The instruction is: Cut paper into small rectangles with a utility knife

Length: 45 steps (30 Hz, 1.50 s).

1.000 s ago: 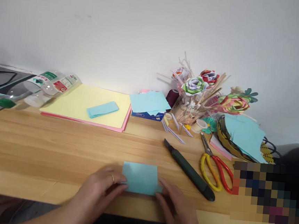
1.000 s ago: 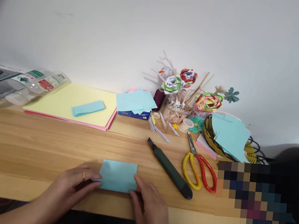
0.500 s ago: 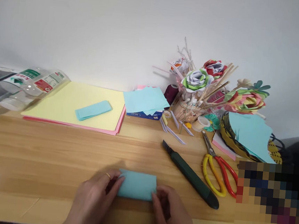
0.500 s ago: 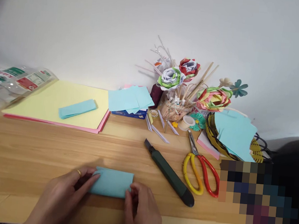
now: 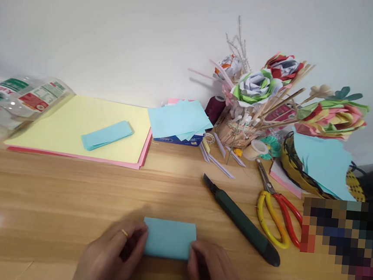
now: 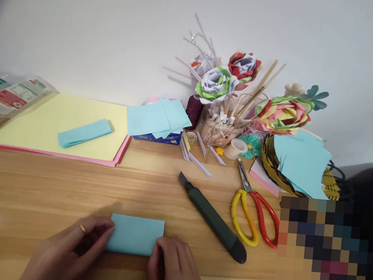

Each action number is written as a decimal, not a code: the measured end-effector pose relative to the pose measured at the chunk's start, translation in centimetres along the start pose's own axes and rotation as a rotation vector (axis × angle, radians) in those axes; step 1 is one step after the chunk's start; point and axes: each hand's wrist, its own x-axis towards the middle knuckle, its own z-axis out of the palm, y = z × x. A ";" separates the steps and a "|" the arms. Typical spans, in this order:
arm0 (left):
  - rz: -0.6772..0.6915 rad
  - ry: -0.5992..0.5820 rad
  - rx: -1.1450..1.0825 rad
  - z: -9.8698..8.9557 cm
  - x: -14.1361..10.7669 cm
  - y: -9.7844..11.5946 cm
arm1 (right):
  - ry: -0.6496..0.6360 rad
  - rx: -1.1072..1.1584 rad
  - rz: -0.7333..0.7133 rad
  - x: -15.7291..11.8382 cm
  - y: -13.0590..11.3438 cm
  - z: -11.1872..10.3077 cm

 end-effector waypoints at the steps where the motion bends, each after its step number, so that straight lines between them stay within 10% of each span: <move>1: 0.044 -0.005 0.008 -0.1 0.1 -0.1 | 0.003 -0.001 -0.005 0.0 0.0 0.0; 45: 0.446 -0.145 0.143 -1.1 0.8 -2.1 | 0.019 -0.055 -0.030 -0.8 0.3 0.4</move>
